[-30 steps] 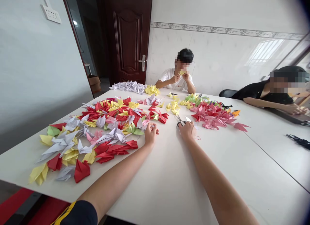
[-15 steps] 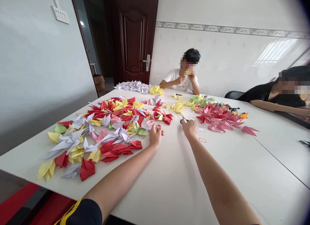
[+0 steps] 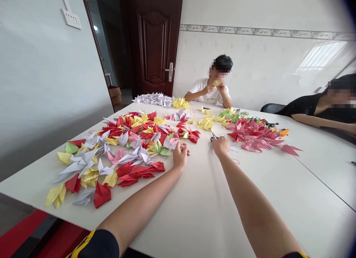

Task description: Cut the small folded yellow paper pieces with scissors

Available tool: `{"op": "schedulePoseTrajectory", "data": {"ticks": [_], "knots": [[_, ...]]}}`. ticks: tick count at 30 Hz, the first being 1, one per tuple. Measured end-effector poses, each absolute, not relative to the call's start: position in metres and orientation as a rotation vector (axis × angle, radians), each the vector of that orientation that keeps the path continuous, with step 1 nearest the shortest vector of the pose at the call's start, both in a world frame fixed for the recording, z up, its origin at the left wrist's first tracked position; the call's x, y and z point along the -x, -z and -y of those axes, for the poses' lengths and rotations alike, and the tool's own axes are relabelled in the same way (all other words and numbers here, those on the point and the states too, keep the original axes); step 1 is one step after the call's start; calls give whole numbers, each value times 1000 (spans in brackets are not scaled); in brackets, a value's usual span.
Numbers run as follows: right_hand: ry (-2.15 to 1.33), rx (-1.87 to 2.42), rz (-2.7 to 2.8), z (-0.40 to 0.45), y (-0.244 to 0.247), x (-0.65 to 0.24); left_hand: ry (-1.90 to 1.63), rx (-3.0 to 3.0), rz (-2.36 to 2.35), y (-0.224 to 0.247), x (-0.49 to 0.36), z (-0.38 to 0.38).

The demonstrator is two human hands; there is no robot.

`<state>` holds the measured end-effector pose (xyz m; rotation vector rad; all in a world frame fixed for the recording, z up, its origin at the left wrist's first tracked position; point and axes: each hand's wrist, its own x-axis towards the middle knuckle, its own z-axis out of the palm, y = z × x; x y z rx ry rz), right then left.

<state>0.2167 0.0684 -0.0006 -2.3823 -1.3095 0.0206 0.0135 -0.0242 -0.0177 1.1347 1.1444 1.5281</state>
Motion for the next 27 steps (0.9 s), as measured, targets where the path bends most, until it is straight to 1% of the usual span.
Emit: {"op": "schedulePoseTrajectory", "data": {"ticks": [4, 8, 11, 16, 19, 22, 24, 27], "knots": [[-79, 2314, 1206, -57, 5, -223, -1516, -1120, -1151, 16, -14, 25], [62, 1998, 1283, -36, 12, -230, -1514, -1102, -1141, 15, -14, 25], [165, 1867, 1367, -28, 10, -234, -1512, -1106, -1135, 15, -15, 25], [161, 1912, 1280, -52, -14, -248, -1507, -1111, -1143, 18, -14, 24], [-17, 2066, 1020, -74, -25, -267, -1517, -1108, -1131, 18, -14, 24], [-159, 2067, 909, -80, -24, -282, -1518, -1107, -1135, 18, -15, 25], [-158, 2038, 937, -74, -22, -282, -1510, -1122, -1143, 17, -15, 25], [-15, 1913, 956, -54, -22, -262, -1495, -1134, -1147, 15, -15, 27]]}}
